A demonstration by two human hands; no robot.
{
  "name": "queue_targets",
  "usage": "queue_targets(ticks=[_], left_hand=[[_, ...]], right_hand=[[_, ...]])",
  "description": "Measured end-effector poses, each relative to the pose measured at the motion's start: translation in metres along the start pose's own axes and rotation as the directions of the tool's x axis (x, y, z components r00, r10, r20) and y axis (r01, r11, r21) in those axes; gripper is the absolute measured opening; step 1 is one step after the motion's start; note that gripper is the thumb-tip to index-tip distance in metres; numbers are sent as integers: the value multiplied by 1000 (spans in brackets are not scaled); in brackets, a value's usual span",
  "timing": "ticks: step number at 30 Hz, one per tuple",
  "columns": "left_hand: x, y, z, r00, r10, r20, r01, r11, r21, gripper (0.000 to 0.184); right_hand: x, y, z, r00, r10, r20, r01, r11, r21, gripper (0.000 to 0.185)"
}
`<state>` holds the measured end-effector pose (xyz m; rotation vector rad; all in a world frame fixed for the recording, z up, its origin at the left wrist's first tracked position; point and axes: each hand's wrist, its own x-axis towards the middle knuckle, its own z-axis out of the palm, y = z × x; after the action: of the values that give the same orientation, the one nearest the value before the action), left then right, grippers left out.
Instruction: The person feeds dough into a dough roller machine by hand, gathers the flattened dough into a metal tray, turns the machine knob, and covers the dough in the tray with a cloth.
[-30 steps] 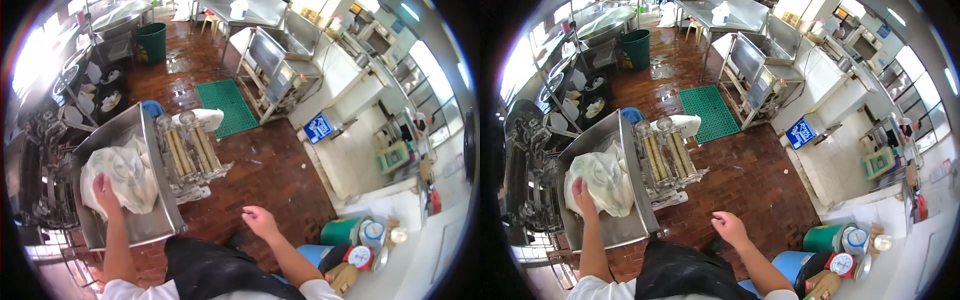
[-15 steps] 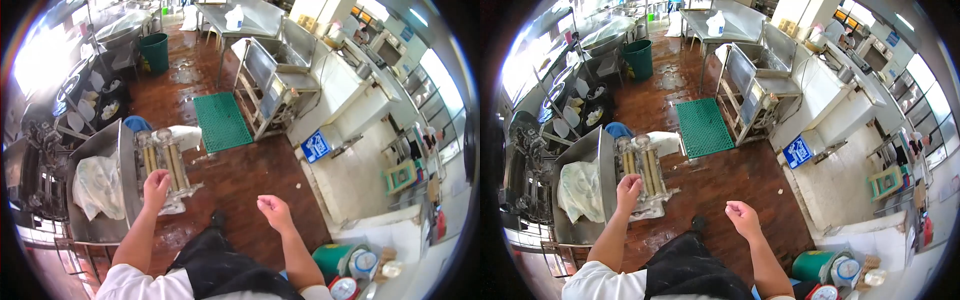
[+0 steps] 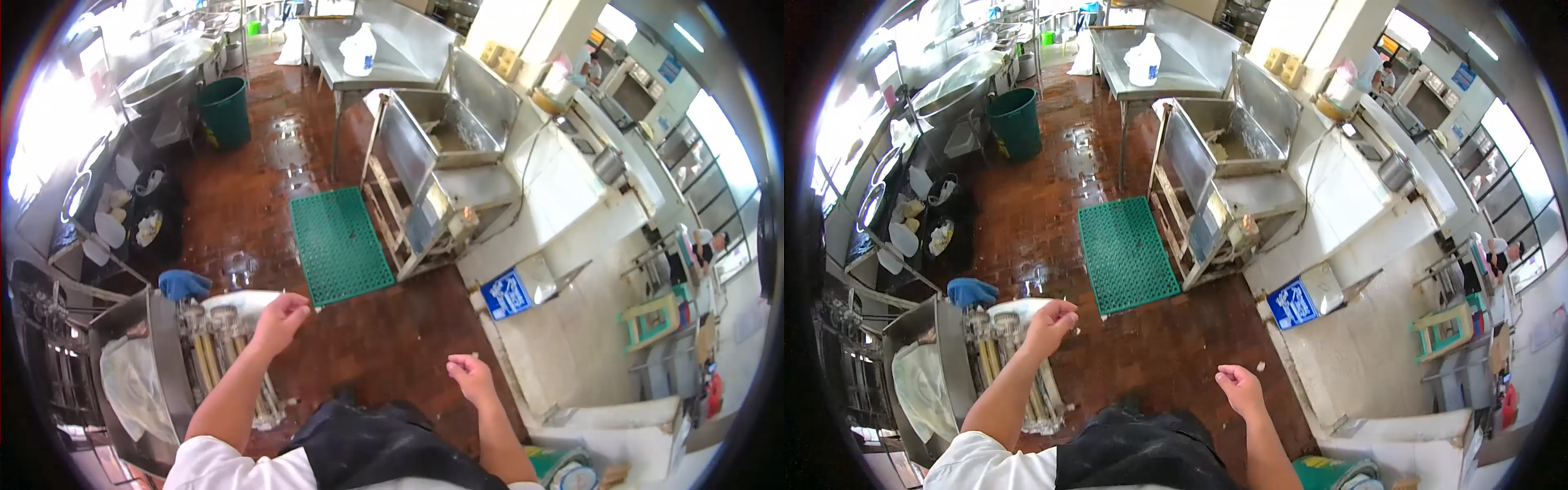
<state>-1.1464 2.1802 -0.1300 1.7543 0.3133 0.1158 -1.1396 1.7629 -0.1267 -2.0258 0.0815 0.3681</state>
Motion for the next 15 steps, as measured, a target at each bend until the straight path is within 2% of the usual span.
queue_targets(ticks=[2,4,5,7,8,10,11,12,13,15], left_hand=[[28,26,7,999,-38,34,37,998,44,21],[56,23,13,998,-67,19,65,994,86,21],[65,13,14,998,-67,-4,67,991,118,21],[86,2,13,995,-48,-85,63,981,183,22],[94,3,14,989,-72,-129,96,977,189,22],[106,18,16,965,-172,-200,205,965,162,24],[111,29,16,965,-164,-207,194,972,134,25],[117,31,11,964,-158,-215,193,970,149,25],[123,30,9,964,-152,-219,188,970,154,25],[135,38,0,922,-201,-331,258,956,139,25]], right_hand=[[49,-14,-12,999,-37,2,37,999,-24,24],[102,-33,-22,997,-75,6,75,995,-67,26],[132,-44,-28,991,-133,-2,133,991,2,25],[189,-96,-43,955,-293,-53,283,948,-148,25],[233,-92,-51,946,-316,-76,314,949,-32,25],[289,-152,-69,954,-297,-37,295,915,277,22],[318,-177,-76,962,-271,-34,259,865,429,21],[338,-212,-80,958,-272,-94,284,845,454,21],[367,-237,-84,964,-245,-106,261,782,566,22],[422,-287,-95,970,-208,-122,229,635,737,24]])
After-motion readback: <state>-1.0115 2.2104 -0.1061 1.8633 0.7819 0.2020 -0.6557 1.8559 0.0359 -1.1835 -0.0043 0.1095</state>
